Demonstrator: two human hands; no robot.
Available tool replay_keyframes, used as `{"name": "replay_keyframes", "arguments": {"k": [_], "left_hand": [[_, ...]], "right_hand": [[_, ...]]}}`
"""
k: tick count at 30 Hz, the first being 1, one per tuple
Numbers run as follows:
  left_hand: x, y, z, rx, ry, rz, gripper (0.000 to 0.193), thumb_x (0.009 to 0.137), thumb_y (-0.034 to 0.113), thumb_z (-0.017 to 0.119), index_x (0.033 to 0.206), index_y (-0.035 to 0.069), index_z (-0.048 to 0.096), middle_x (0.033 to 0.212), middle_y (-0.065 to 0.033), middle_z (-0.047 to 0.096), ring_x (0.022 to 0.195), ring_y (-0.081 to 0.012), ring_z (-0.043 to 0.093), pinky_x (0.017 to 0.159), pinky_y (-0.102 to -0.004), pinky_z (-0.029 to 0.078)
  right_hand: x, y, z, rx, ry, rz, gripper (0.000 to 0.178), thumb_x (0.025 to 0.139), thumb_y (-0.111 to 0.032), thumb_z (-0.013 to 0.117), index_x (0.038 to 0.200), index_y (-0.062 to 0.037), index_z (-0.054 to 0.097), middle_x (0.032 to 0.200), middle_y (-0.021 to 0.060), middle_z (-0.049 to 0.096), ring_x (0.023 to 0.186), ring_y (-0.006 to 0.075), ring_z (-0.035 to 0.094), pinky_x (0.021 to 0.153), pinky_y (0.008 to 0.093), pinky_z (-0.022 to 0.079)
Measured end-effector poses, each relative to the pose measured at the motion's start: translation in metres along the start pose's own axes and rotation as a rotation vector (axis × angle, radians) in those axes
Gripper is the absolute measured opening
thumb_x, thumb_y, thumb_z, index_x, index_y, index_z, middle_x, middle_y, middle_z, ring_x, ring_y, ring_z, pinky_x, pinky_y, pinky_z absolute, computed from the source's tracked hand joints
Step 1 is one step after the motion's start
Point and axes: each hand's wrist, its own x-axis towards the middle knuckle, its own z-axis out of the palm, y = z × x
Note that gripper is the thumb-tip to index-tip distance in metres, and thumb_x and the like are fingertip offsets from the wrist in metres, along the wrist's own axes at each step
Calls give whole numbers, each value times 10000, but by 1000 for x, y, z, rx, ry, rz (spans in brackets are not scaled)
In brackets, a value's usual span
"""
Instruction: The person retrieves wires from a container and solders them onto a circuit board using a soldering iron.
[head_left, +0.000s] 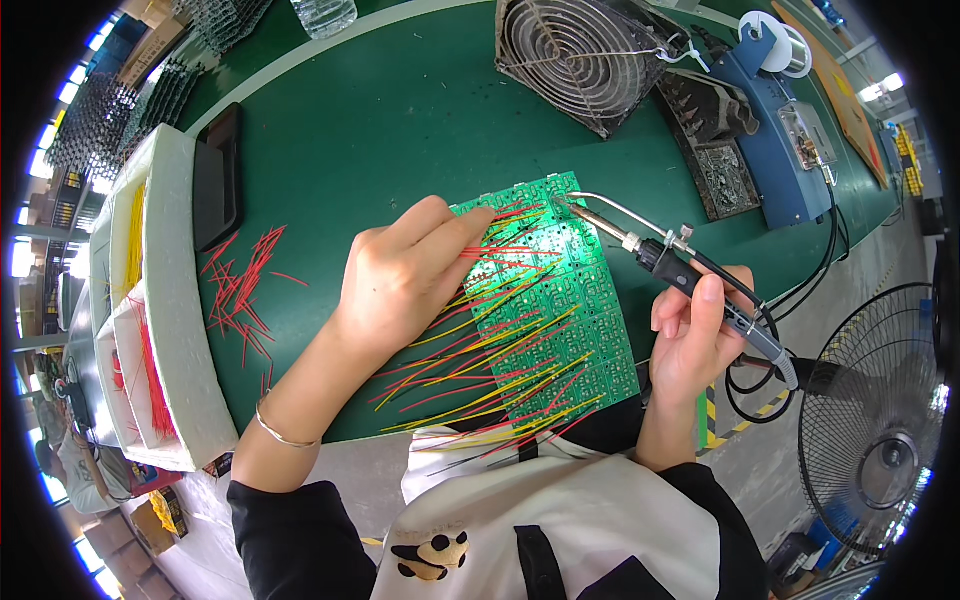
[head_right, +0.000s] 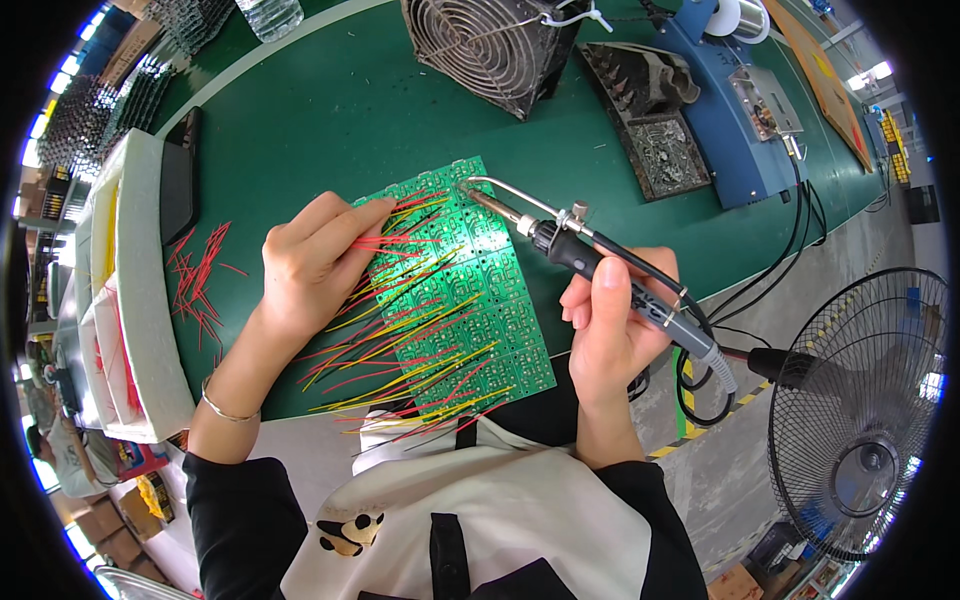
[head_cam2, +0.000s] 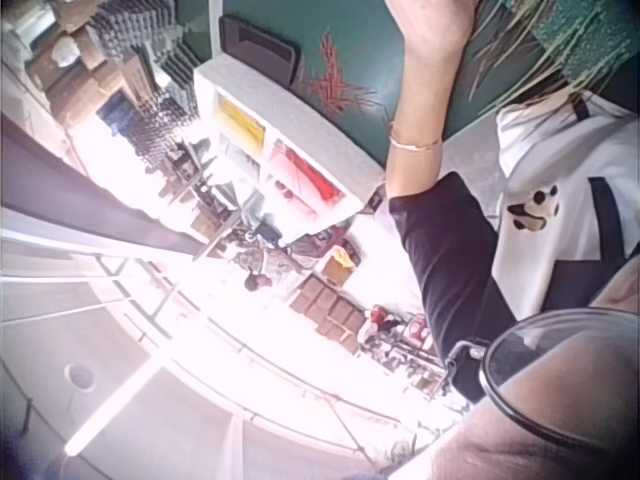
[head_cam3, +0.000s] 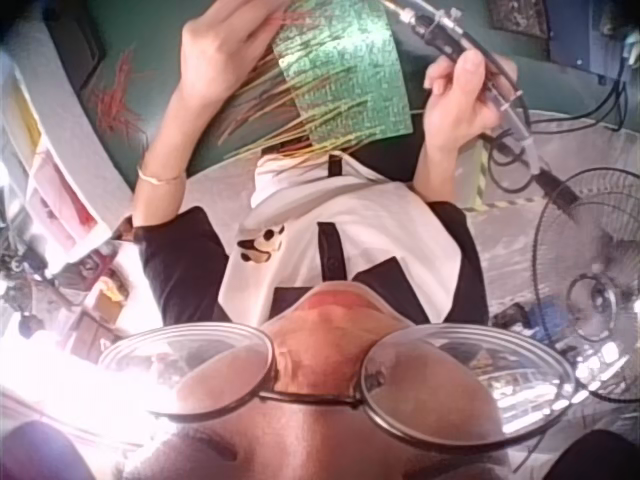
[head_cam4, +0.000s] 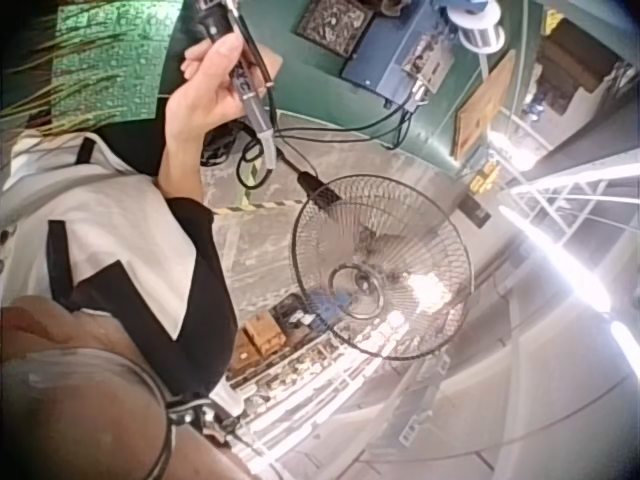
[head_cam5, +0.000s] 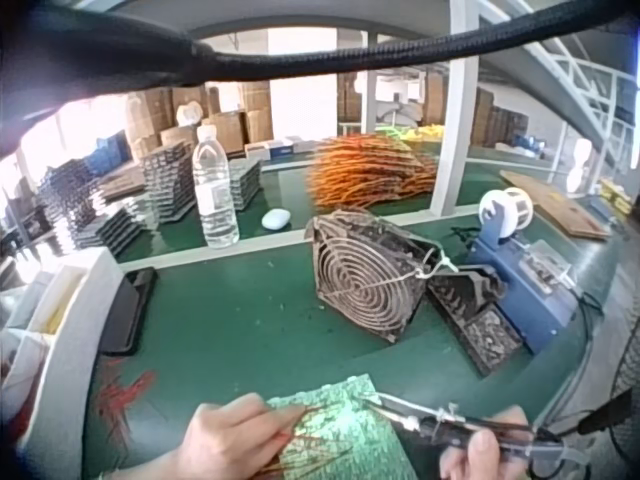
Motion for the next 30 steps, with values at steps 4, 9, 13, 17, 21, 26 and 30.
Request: {"name": "replay_keyframes", "arguments": {"k": [4, 9, 13, 17, 21, 26, 30], "left_hand": [[1, 0, -2, 15, -12, -10, 207, 690, -11, 650, 891, 37, 646, 624, -52, 502, 484, -153, 494, 417, -256, 395], [5, 2, -18, 21, -15, -36, 234, 686, -15, 647, 914, 36, 634, 648, -66, 506, 485, -174, 488, 428, -272, 396], [11, -15, -47, 124, -131, 55, 184, 718, 30, 619, 899, 60, 625, 698, -55, 510, 532, -219, 532, 471, -311, 438], [11, -18, -84, 190, -42, -47, 178, 691, -36, 604, 850, 37, 636, 704, -69, 531, 557, -216, 532, 493, -279, 426], [3, -15, -95, 258, 79, -239, 183, 681, -54, 604, 838, 35, 639, 697, -66, 561, 577, -176, 555, 503, -267, 430], [5, 37, -44, 82, -20, -44, 232, 646, -57, 645, 858, 37, 657, 733, -62, 569, 620, -172, 574, 514, -256, 458], [-4, 35, -10, 64, -50, 75, 260, 660, 7, 663, 915, 54, 648, 765, -42, 550, 541, -152, 553, 455, -269, 455]], "right_hand": [[1, 0, 0, -47, -10, -46, 190, 899, -184, 464, 874, 3, 486, 531, 31, 428, 409, 49, 320, 374, 189, 311], [2, 1, -1, 8, 14, -58, 166, 887, -159, 488, 874, 6, 479, 539, 44, 453, 413, 52, 346, 381, 186, 310], [2, -2, 0, 12, 11, -41, 185, 901, -182, 463, 900, 0, 493, 547, 19, 415, 438, 49, 329, 397, 196, 301], [3, -3, -1, 47, 37, -34, 181, 904, -180, 457, 906, -2, 494, 548, 16, 413, 440, 48, 329, 400, 196, 295], [2, -2, -2, 124, 73, -17, 189, 906, -178, 463, 934, 5, 499, 568, 8, 413, 458, 46, 331, 419, 197, 295], [2, -1, -9, 116, 98, -29, 252, 777, -22, 626, 990, 45, 510, 710, 71, 535, 499, 72, 443, 433, 201, 368], [-1, -5, -12, 196, 142, 84, 306, 764, -32, 650, 1028, 52, 520, 747, 62, 548, 543, 71, 466, 468, 200, 381]]}}
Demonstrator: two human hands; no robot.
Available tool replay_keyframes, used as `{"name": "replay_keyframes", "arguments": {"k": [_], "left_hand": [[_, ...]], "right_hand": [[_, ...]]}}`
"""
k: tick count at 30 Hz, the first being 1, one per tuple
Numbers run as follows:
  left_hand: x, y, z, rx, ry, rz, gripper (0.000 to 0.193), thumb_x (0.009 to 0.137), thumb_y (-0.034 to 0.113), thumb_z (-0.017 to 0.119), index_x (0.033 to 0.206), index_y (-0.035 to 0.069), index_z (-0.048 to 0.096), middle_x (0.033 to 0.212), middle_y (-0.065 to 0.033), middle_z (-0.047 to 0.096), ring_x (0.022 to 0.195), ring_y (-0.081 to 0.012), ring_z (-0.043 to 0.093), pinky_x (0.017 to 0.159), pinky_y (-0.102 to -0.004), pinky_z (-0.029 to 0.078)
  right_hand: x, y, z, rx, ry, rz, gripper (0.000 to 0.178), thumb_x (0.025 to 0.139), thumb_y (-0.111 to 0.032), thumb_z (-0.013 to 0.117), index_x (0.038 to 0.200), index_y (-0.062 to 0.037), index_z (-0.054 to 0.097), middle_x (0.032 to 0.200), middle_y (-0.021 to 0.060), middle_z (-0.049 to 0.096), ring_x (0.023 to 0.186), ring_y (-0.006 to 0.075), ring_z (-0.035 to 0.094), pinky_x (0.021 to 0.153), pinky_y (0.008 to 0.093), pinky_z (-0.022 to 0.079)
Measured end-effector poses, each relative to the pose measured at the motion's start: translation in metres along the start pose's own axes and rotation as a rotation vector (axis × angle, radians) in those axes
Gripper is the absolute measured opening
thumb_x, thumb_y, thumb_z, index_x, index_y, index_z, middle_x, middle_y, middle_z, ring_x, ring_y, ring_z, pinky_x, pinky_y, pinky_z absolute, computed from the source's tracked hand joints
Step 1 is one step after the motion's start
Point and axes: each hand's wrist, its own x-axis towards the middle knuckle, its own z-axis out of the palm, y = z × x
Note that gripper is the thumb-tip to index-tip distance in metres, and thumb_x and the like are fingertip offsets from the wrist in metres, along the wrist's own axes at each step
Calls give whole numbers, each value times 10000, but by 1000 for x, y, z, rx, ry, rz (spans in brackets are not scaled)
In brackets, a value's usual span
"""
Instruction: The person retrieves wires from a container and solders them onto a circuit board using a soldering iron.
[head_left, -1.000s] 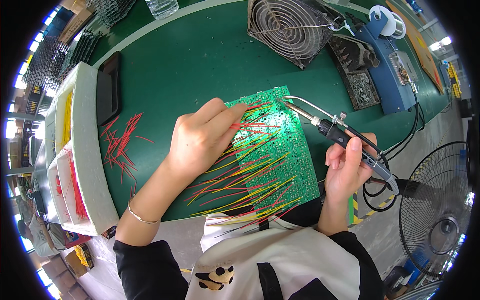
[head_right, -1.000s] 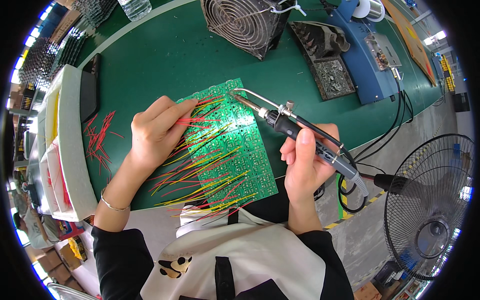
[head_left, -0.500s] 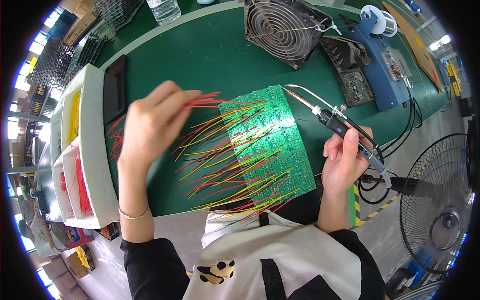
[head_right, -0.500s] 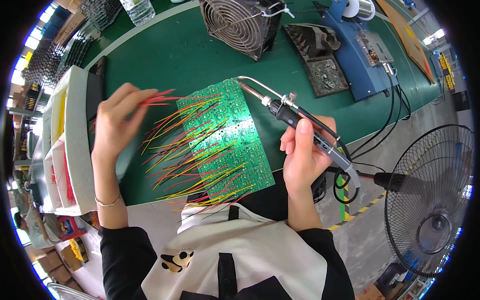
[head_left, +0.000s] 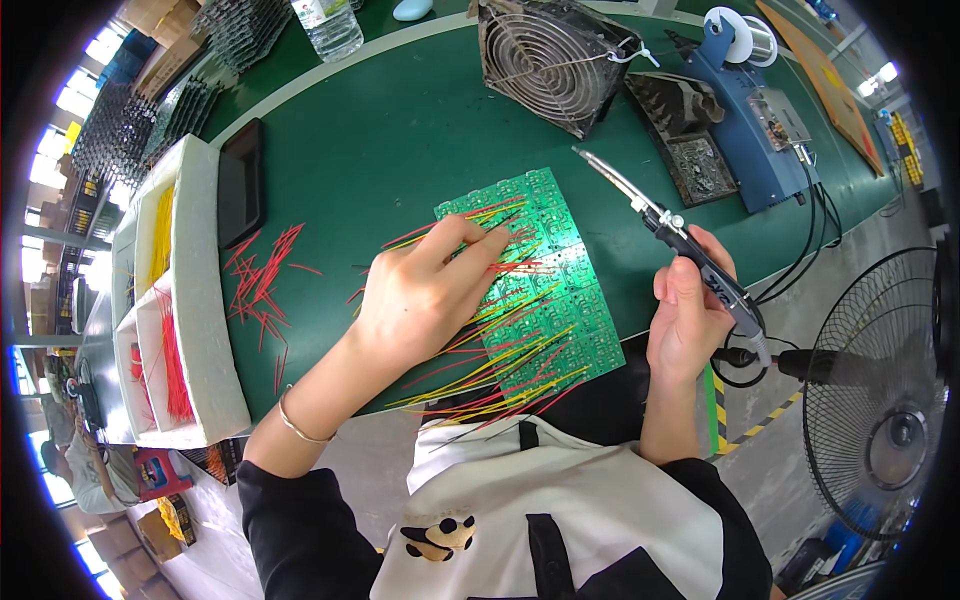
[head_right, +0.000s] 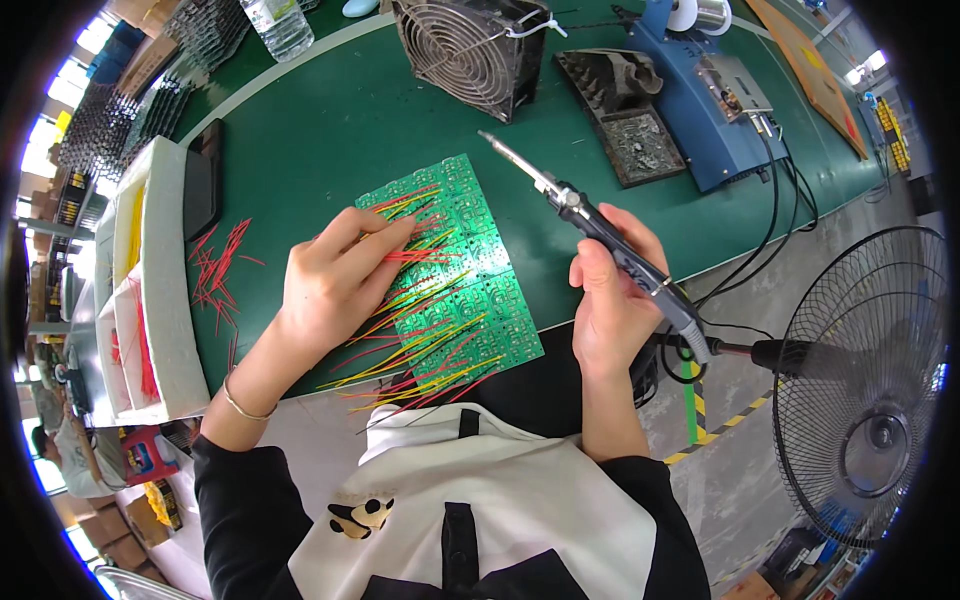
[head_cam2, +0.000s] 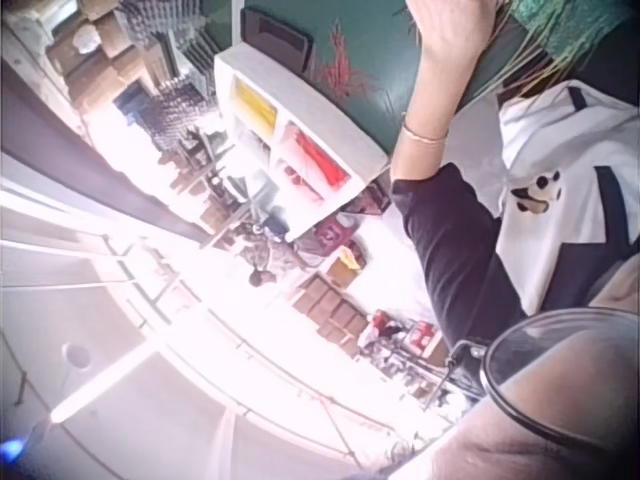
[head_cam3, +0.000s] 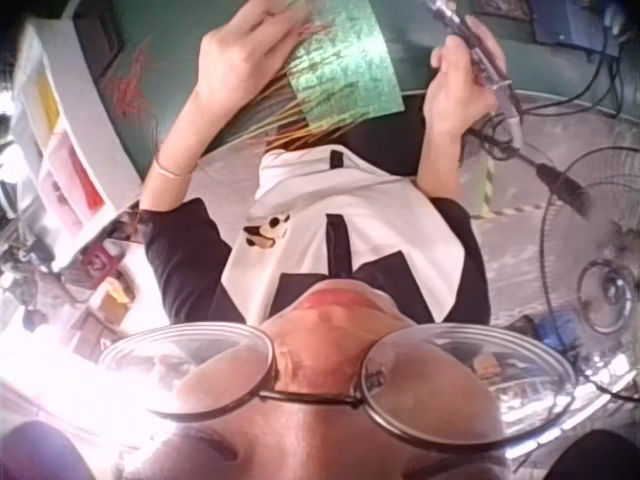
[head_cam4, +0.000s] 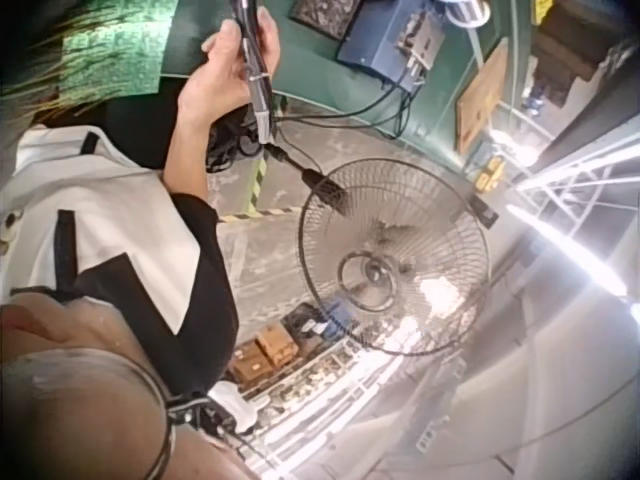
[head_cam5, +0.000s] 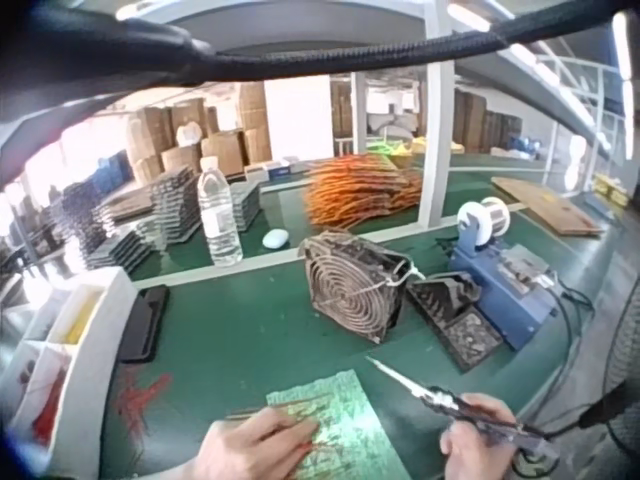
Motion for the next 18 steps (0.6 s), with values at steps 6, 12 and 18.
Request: {"name": "replay_keyframes", "arguments": {"k": [6, 12, 18], "left_hand": [[-5, -6, 8, 15, 23, 75, 218, 667, 31, 660, 882, 51, 628, 683, -11, 457, 468, -121, 487, 389, -260, 413], [-6, -13, 13, -65, 59, 110, 262, 641, 30, 672, 900, 34, 631, 700, -23, 488, 485, -130, 505, 391, -262, 414], [-6, -12, 12, -100, 18, 83, 289, 635, 15, 667, 921, 32, 631, 727, -33, 511, 491, -141, 516, 391, -267, 419]], "right_hand": [[-4, 6, -9, 76, -82, -103, 245, 832, -88, 575, 1019, 61, 524, 755, 47, 531, 514, 50, 406, 437, 200, 353], [-4, 11, -9, 31, -71, -122, 248, 848, -105, 550, 1016, 73, 514, 711, 47, 507, 503, 47, 390, 418, 198, 341], [-5, 11, -10, 14, -96, -149, 253, 848, -104, 546, 1012, 85, 508, 716, 55, 509, 489, 48, 386, 408, 197, 338]]}}
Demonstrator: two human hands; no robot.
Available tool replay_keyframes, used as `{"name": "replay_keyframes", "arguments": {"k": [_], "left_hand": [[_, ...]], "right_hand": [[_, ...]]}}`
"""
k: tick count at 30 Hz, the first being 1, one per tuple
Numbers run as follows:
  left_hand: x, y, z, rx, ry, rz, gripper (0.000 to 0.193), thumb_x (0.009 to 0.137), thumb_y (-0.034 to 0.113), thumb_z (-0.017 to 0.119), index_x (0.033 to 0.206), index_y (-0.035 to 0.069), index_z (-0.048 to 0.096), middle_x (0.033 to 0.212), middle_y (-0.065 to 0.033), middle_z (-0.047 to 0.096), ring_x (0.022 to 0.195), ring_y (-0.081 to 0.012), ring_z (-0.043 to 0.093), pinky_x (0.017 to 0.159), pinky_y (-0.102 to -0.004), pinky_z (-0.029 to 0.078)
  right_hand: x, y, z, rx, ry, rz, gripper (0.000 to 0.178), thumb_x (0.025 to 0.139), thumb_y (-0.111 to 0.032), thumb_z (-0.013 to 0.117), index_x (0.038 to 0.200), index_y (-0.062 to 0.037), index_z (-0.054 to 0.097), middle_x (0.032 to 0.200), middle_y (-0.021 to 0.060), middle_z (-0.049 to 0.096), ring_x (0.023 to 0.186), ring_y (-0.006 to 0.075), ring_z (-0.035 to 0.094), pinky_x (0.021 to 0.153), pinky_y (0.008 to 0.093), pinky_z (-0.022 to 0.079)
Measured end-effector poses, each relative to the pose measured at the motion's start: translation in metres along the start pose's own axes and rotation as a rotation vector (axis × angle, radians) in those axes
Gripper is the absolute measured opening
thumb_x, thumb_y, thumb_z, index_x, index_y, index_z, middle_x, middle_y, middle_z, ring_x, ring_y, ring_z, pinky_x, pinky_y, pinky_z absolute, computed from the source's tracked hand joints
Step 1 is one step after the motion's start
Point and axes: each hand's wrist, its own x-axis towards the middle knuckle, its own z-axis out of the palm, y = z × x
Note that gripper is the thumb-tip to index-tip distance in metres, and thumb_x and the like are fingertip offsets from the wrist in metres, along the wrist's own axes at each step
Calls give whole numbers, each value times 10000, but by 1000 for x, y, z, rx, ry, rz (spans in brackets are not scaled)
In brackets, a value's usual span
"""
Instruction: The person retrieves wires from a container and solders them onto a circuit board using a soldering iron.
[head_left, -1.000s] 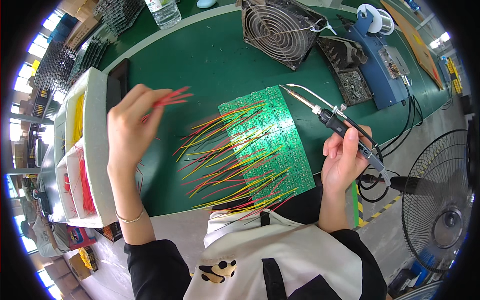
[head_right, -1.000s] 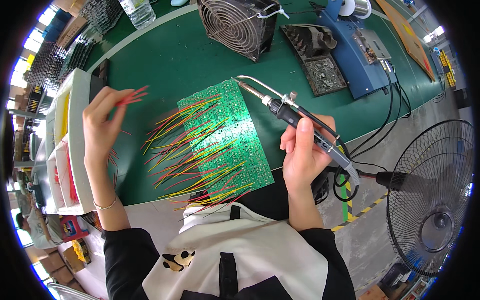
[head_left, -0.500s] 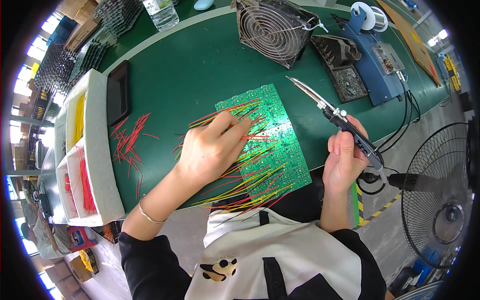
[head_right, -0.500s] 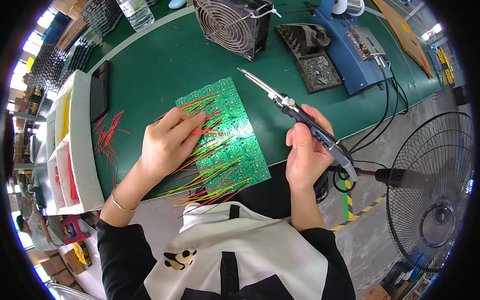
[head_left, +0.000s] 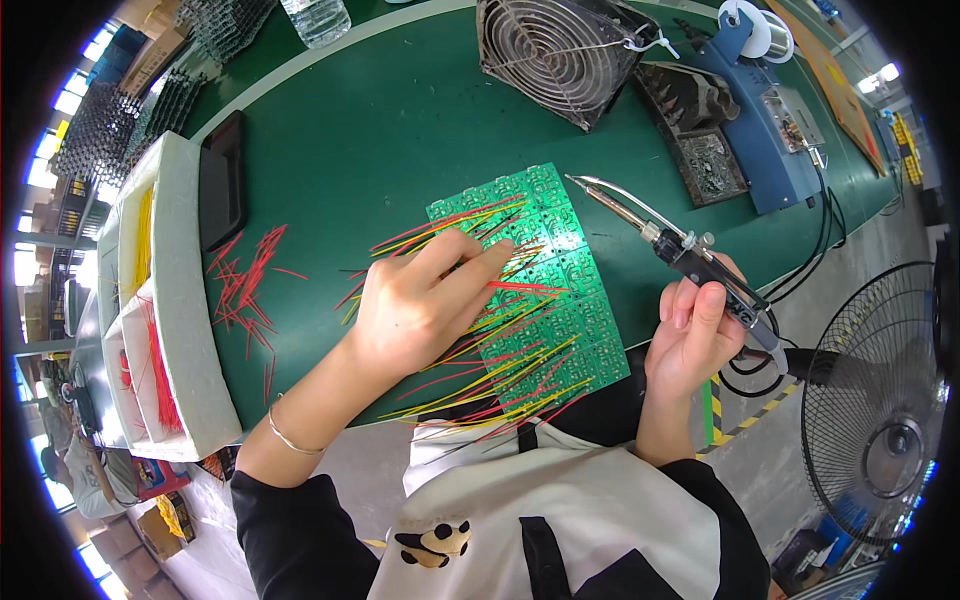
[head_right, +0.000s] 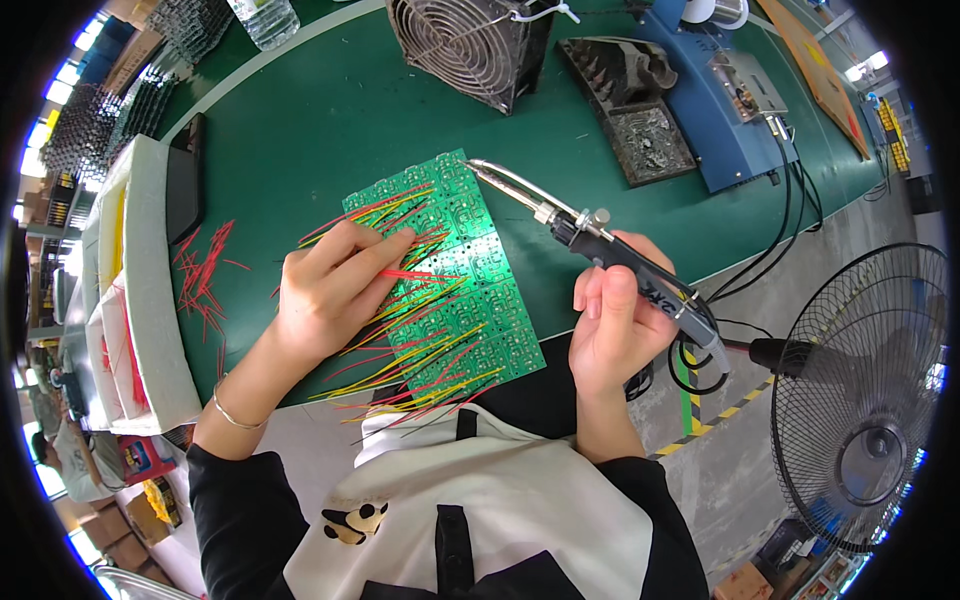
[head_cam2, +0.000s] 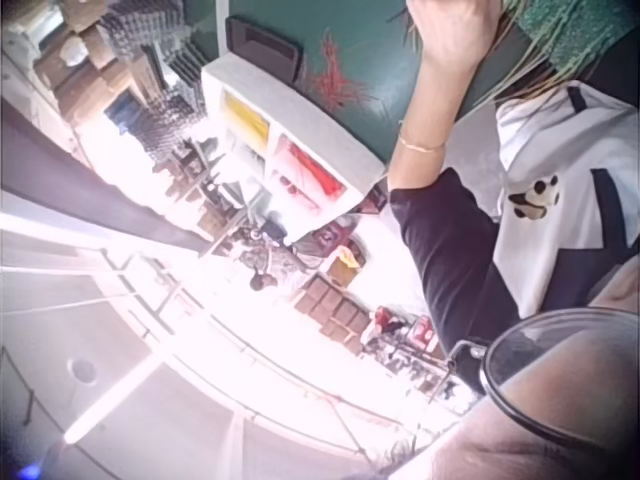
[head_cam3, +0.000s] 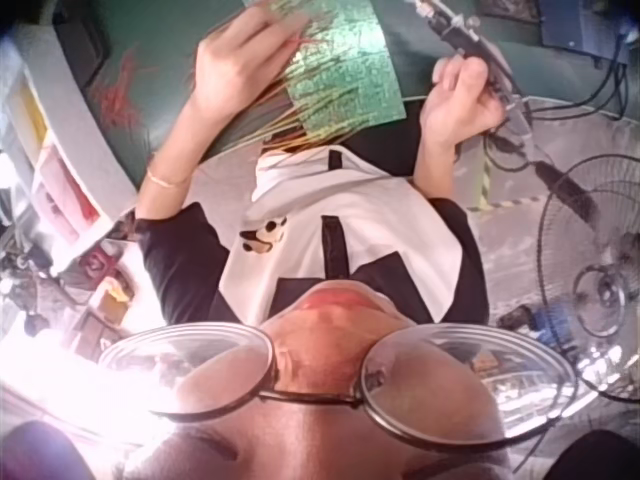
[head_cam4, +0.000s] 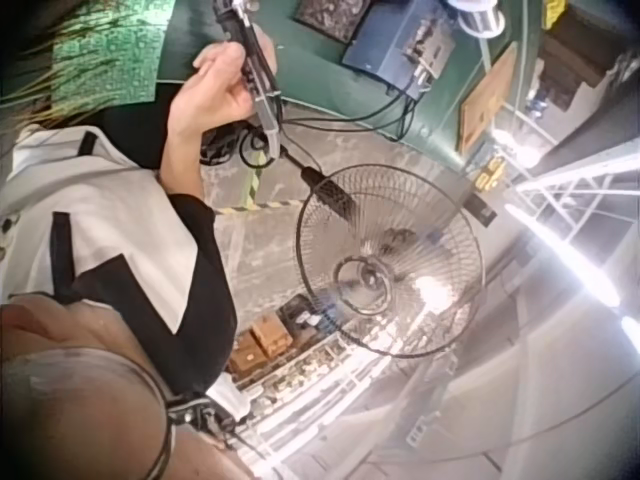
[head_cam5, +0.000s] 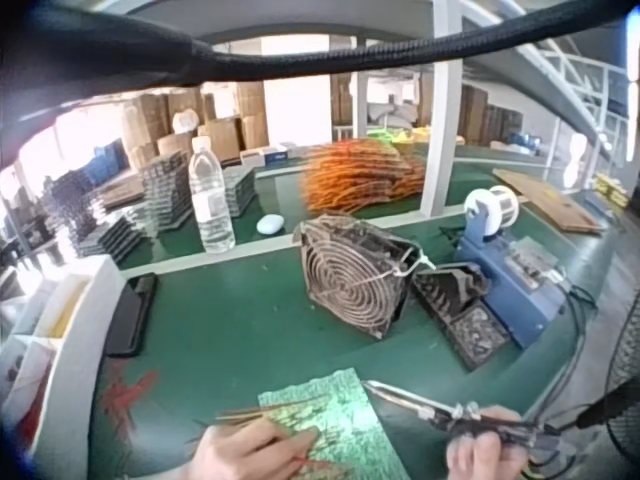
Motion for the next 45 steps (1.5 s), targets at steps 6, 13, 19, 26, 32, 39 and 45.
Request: {"name": "replay_keyframes", "arguments": {"k": [6, 13, 19, 26, 32, 39, 45], "left_hand": [[-1, 0, 1, -1, -6, -9, 300, 632, 7, 666, 929, 35, 629, 729, -34, 511, 494, -139, 518, 398, -263, 426], [0, 5, 0, -31, -20, -87, 329, 610, -42, 669, 932, 21, 647, 715, -52, 525, 514, -144, 511, 436, -259, 421], [1, 4, -1, -59, -15, -116, 323, 610, -48, 667, 926, 17, 649, 721, -56, 522, 511, -136, 503, 433, -256, 412], [1, 2, 2, -27, -3, -83, 273, 643, 11, 664, 911, 45, 633, 719, -27, 500, 490, -127, 512, 398, -262, 424], [1, 5, 0, -32, -21, -109, 307, 622, -16, 669, 924, 39, 643, 728, -39, 515, 498, -128, 505, 410, -258, 416], [1, 4, 0, -37, -41, -135, 347, 598, -39, 678, 937, 31, 652, 737, -52, 531, 514, -133, 505, 424, -253, 406], [2, 5, 0, -53, -45, -147, 336, 610, -38, 678, 939, 27, 651, 723, -52, 506, 512, -131, 496, 422, -259, 392]], "right_hand": [[-3, 0, 1, -7, 13, 4, 239, 850, -128, 552, 973, 71, 508, 698, 62, 509, 472, 48, 382, 400, 194, 331], [-6, -4, 4, -73, -9, 1, 155, 862, -145, 502, 857, 7, 474, 578, 40, 462, 460, 56, 387, 404, 182, 302], [-5, -3, 7, -108, -5, -21, 154, 861, -141, 502, 856, 11, 473, 588, 47, 467, 468, 72, 406, 426, 196, 325], [-5, -1, 6, -130, -18, -45, 148, 860, -132, 496, 852, 14, 476, 599, 54, 471, 470, 73, 409, 426, 196, 326], [-5, -1, 6, -129, -24, -44, 154, 861, -136, 498, 855, 17, 479, 596, 53, 470, 468, 72, 404, 426, 194, 324], [-5, -1, 7, -136, -23, -48, 160, 861, -142, 501, 856, 16, 477, 597, 53, 470, 465, 69, 399, 424, 192, 320], [-4, -1, 7, -139, -23, -45, 161, 862, -143, 499, 859, 16, 475, 604, 51, 468, 464, 66, 396, 420, 191, 319]]}}
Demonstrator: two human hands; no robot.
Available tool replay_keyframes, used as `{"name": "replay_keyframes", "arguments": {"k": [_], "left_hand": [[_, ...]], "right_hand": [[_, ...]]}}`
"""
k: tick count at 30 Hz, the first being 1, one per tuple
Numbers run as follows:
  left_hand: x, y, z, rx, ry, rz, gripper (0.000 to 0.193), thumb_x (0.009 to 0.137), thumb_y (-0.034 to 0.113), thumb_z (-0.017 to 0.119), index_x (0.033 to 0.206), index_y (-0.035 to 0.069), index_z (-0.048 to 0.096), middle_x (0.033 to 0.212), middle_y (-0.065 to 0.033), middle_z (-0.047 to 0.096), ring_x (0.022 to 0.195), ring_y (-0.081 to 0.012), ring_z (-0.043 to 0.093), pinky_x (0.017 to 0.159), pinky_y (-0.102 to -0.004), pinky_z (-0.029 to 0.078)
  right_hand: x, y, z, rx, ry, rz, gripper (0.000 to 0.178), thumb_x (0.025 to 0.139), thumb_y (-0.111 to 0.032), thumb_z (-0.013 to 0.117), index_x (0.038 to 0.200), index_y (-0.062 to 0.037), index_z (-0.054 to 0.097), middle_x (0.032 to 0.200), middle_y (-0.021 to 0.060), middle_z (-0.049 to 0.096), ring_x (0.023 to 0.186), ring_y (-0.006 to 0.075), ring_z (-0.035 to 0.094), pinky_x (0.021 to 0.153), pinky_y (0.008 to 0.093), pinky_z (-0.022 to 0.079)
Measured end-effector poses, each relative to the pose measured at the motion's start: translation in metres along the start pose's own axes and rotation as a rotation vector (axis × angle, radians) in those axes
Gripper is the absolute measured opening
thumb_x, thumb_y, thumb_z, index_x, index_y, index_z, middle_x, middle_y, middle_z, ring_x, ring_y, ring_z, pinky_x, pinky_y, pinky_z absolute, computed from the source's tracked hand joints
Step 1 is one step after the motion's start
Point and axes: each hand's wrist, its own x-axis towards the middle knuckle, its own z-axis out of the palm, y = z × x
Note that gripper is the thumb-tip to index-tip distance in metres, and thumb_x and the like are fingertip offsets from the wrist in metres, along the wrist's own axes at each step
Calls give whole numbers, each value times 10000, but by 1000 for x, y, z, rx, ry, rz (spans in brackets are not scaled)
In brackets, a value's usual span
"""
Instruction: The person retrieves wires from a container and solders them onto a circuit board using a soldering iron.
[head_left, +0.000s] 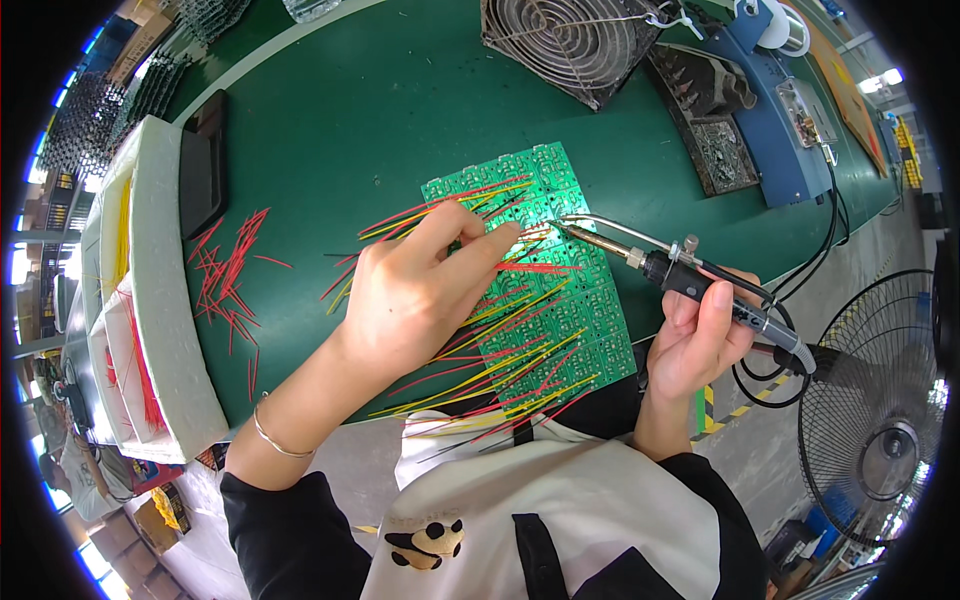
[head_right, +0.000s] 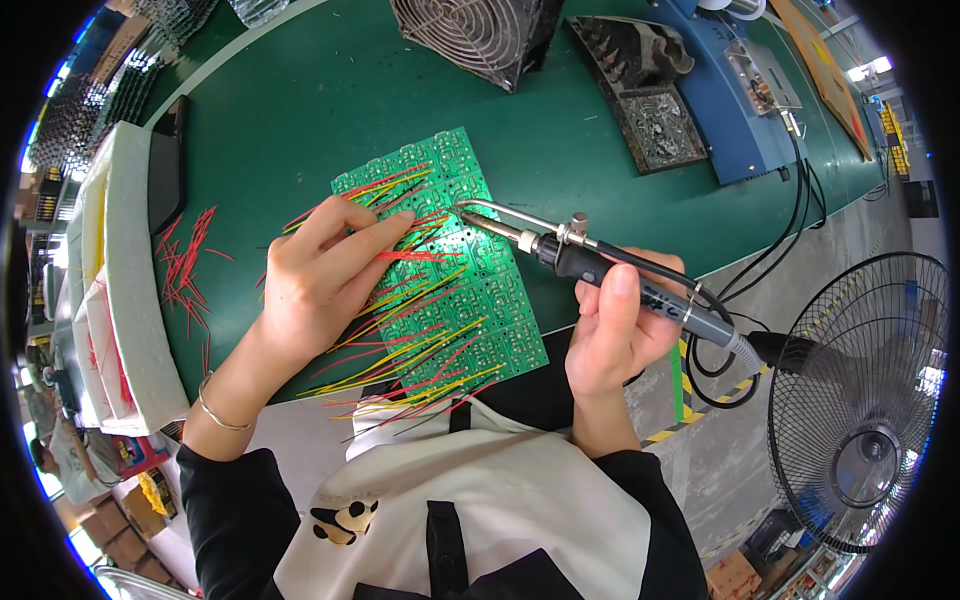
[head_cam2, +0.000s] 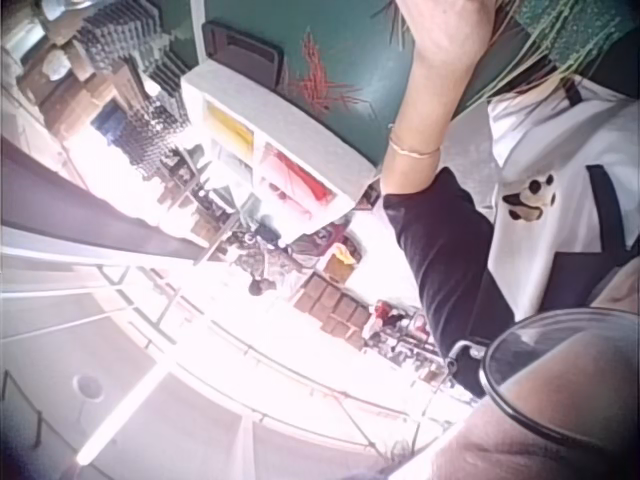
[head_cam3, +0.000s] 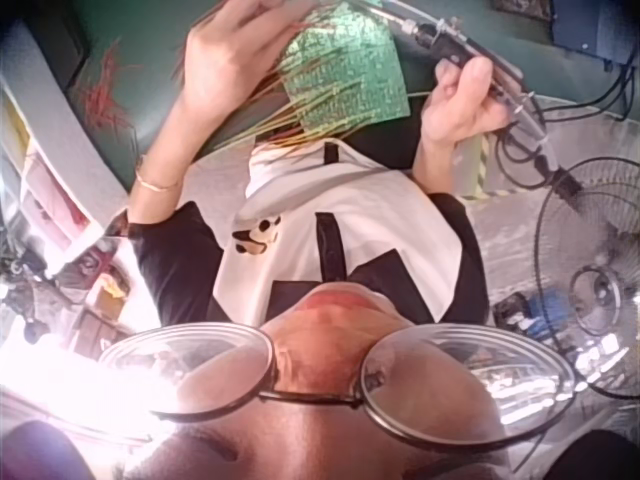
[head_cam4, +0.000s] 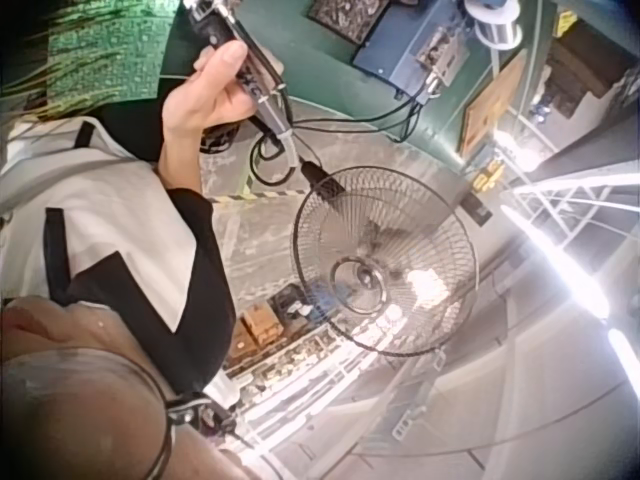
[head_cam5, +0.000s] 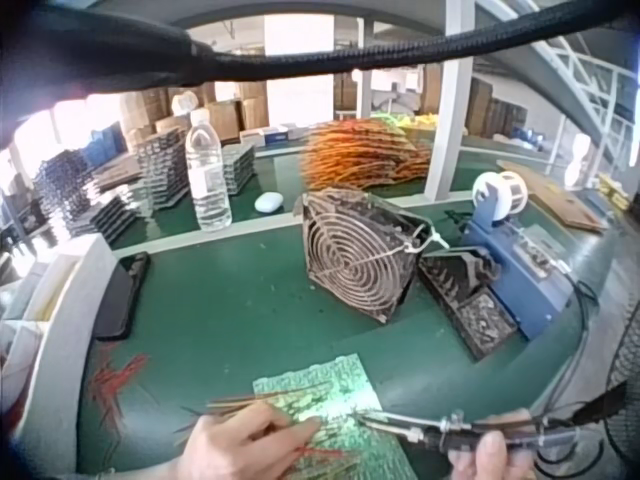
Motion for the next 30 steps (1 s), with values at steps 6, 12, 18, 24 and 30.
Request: {"name": "replay_keyframes", "arguments": {"k": [6, 12, 18, 24, 30], "left_hand": [[0, 0, 1, -6, -10, -25, 326, 625, -28, 678, 943, 37, 651, 730, -51, 500, 519, -136, 497, 430, -259, 396], [-1, 2, 1, 13, -10, -21, 318, 627, -17, 682, 938, 47, 652, 737, -48, 504, 535, -141, 505, 447, -266, 411], [-1, 3, 0, 25, -24, -38, 315, 627, -12, 684, 934, 50, 651, 739, -48, 508, 543, -147, 514, 457, -266, 424], [-1, 2, 0, 28, -13, -35, 302, 630, -11, 681, 922, 58, 656, 737, -40, 513, 544, -147, 523, 467, -269, 439], [-2, -1, 2, 81, -4, -26, 278, 636, 0, 684, 906, 62, 659, 729, -31, 517, 539, -144, 529, 471, -265, 450]], "right_hand": [[-2, 3, -1, 0, 7, -24, 160, 863, -140, 497, 867, 18, 474, 624, 54, 473, 464, 65, 397, 412, 193, 315], [-2, 2, -3, 7, 41, -6, 170, 862, -145, 496, 875, 23, 475, 672, 74, 493, 466, 66, 398, 404, 197, 310], [-3, 2, -2, 25, 115, 24, 213, 898, -197, 432, 859, 5, 489, 574, 7, 397, 452, 55, 327, 409, 198, 266], [-2, 0, -4, 89, 180, 40, 202, 893, -207, 443, 821, -19, 455, 521, -9, 376, 426, 59, 320, 392, 195, 295], [-1, 3, -1, 39, 100, 3, 147, 875, -145, 467, 822, -8, 462, 538, 12, 415, 433, 68, 372, 394, 193, 296]]}}
